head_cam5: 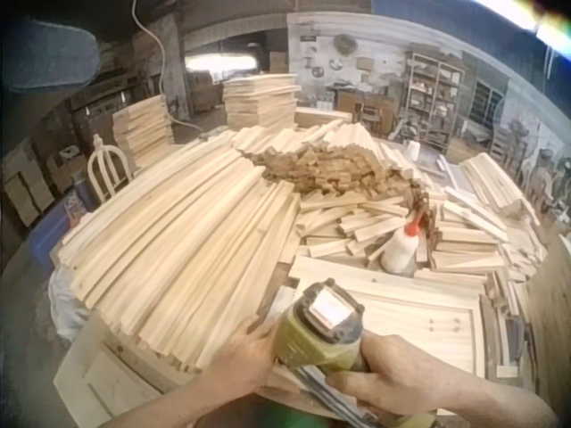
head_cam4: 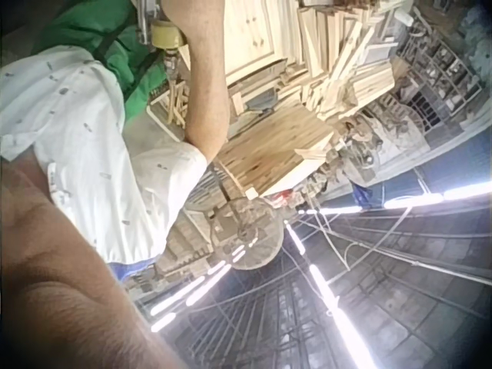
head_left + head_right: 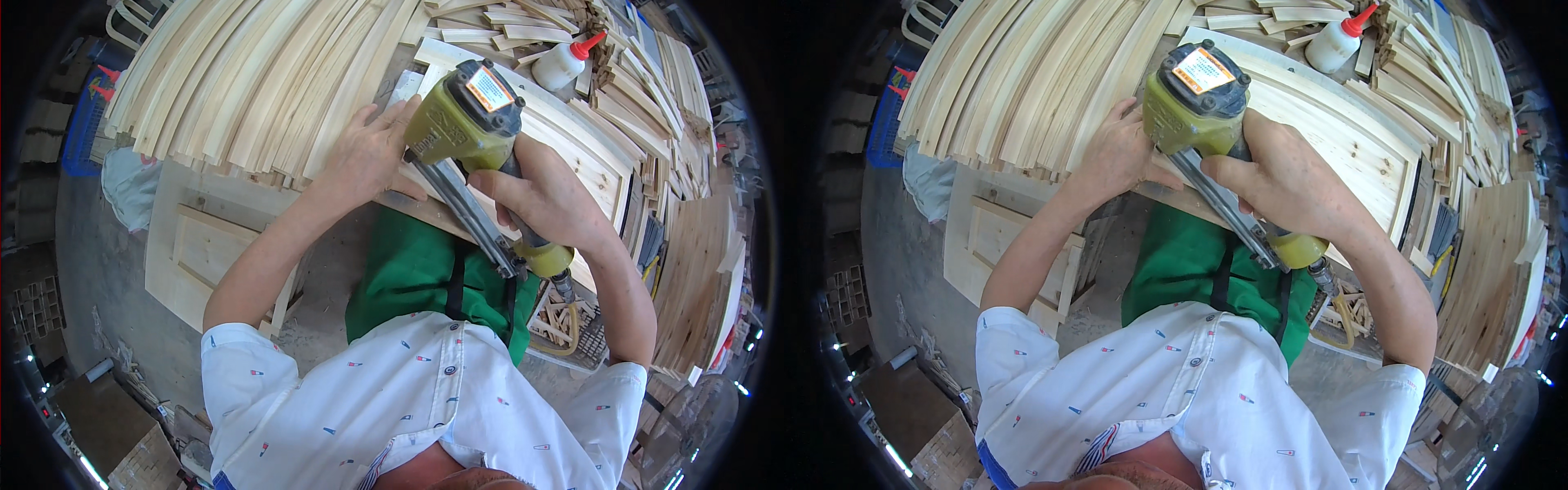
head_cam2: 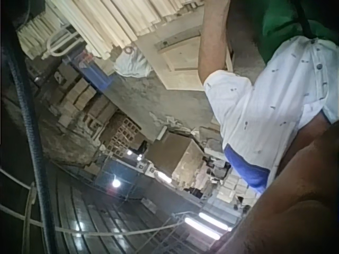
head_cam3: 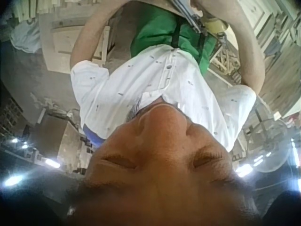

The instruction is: Assembling wooden panels by applying glue and using a nail gun to attach wooden strips to a base board.

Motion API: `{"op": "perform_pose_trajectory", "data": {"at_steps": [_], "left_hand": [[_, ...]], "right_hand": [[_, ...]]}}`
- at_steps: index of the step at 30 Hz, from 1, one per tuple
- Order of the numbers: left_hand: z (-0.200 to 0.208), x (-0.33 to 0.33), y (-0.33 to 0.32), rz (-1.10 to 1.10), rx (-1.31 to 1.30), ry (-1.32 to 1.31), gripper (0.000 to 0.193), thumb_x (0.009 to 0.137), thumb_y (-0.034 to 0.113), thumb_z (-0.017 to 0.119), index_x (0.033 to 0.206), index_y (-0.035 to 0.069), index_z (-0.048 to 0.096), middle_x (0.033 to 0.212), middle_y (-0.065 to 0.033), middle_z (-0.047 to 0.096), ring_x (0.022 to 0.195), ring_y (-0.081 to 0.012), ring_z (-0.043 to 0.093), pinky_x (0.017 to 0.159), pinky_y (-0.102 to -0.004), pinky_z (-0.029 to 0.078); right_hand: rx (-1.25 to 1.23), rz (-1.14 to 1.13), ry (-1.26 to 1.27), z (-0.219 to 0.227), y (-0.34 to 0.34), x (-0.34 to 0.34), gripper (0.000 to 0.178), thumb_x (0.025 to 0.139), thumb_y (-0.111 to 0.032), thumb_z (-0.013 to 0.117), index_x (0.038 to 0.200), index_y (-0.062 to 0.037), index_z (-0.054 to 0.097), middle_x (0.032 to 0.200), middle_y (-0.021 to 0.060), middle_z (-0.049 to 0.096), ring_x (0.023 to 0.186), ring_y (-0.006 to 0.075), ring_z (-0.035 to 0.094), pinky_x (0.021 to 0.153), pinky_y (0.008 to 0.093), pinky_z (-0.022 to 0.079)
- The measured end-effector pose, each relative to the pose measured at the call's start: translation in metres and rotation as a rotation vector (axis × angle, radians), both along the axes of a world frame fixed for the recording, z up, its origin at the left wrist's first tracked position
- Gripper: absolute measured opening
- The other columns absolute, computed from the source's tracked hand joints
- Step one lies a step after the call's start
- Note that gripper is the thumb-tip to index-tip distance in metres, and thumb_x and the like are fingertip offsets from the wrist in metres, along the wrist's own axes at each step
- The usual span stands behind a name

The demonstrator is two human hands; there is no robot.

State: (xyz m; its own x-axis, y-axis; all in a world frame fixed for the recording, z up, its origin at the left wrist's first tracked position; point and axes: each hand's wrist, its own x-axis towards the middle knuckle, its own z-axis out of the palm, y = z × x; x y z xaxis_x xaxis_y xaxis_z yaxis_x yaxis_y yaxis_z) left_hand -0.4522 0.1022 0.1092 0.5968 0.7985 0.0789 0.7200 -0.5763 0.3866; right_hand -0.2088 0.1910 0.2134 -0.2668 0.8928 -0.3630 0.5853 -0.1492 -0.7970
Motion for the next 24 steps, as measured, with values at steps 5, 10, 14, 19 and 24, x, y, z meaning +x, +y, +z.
{"op": "perform_pose_trajectory", "data": {"at_steps": [5,10,14,19,24], "left_hand": [[0.004,0.002,0.008,-0.006,0.008,0.004,0.104,0.057,0.051,0.078,0.138,0.000,0.037,0.137,-0.0150,0.049,0.134,-0.0311,0.040,0.112,-0.0505,0.026],[-0.001,0.014,0.027,-0.085,0.066,-0.015,0.103,0.059,0.055,0.075,0.136,-0.002,0.038,0.137,-0.0153,0.049,0.134,-0.0312,0.040,0.112,-0.0503,0.027],[-0.007,0.030,0.044,-0.135,0.142,-0.053,0.106,0.060,0.061,0.072,0.136,-0.005,0.037,0.137,-0.0182,0.049,0.132,-0.0322,0.042,0.111,-0.0505,0.028],[-0.019,0.058,0.053,-0.153,0.179,-0.105,0.110,0.056,0.063,0.073,0.133,-0.009,0.041,0.135,-0.0194,0.051,0.129,-0.0310,0.047,0.108,-0.0493,0.032],[-0.022,0.068,0.060,-0.208,0.211,-0.056,0.117,0.054,0.065,0.073,0.135,-0.011,0.037,0.130,-0.0203,0.056,0.128,-0.0306,0.048,0.107,-0.0498,0.034]], "right_hand": [[0.014,-0.040,-0.034,0.001,-0.001,0.001,0.029,0.088,-0.024,0.060,0.098,0.0034,0.056,0.073,0.0050,0.060,0.054,0.0094,0.058,0.049,0.0257,0.049],[0.077,-0.069,-0.011,0.028,-0.031,0.021,0.030,0.088,-0.023,0.060,0.092,0.0071,0.056,0.069,0.0070,0.059,0.052,0.0128,0.059,0.046,0.0273,0.048],[-0.037,-0.070,-0.016,0.038,-0.060,0.029,0.027,0.087,-0.020,0.061,0.098,0.0042,0.057,0.069,0.0054,0.058,0.054,0.0114,0.058,0.049,0.0271,0.048],[-0.073,-0.033,-0.074,0.030,-0.074,0.028,0.032,0.087,-0.022,0.060,0.097,0.0078,0.057,0.066,0.0080,0.060,0.055,0.0127,0.060,0.051,0.0278,0.049],[-0.116,-0.034,-0.114,0.022,-0.075,0.037,0.029,0.089,-0.019,0.062,0.100,0.0060,0.054,0.065,0.0043,0.056,0.052,0.0100,0.055,0.049,0.0259,0.045]]}}
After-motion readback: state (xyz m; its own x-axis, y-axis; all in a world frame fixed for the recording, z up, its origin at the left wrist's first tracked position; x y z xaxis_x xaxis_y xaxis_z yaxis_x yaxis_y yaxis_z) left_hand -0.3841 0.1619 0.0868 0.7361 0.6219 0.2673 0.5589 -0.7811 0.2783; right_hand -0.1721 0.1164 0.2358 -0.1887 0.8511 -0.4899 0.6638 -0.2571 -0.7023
